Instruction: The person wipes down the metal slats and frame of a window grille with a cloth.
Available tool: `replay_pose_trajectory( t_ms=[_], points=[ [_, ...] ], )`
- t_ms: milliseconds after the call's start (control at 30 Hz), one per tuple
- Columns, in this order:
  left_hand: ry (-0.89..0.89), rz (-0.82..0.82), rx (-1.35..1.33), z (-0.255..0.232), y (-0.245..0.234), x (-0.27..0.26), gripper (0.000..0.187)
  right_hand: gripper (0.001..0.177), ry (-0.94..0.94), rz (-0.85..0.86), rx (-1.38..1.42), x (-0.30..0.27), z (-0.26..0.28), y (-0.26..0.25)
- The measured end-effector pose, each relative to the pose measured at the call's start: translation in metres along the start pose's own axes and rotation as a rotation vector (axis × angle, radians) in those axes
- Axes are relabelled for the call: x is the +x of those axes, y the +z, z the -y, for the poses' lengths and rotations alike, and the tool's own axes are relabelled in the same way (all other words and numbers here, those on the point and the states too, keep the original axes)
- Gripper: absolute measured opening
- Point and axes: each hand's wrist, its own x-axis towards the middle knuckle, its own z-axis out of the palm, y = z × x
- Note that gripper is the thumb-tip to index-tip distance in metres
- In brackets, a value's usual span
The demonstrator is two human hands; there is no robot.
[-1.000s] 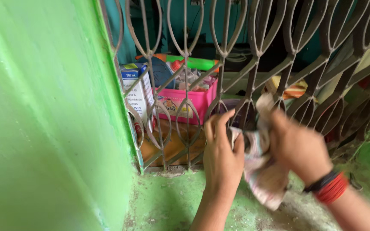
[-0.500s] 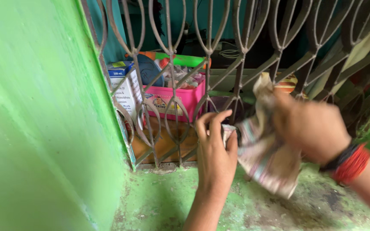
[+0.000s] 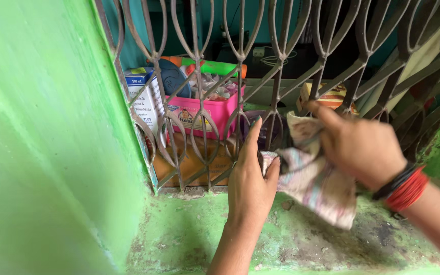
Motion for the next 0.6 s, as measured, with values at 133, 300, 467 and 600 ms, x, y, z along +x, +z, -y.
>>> replay_pose_trajectory(
  t_ms=[133,300,467,600],
  points=[
    [0.102,-0.056,-0.055,0.001,0.001,-0.006,0.068,0.074,0.004,-0.004,0.159,-0.019,0.004,0.009],
    [0.143,-0.175,-0.048,0.008,0.002,-0.008,0.051,0.024,0.087,0.015,0.7,-0.032,-0.02,0.024],
    [0.142,-0.129,-0.072,0.015,0.005,-0.011,0.041,0.03,-0.296,0.008,1.307,-0.031,-0.049,0.043],
    [0.013,0.022,-0.107,0.013,0.008,-0.018,0.042,0.032,-0.049,-0.028,1.893,-0.03,-0.043,0.049]
  ],
)
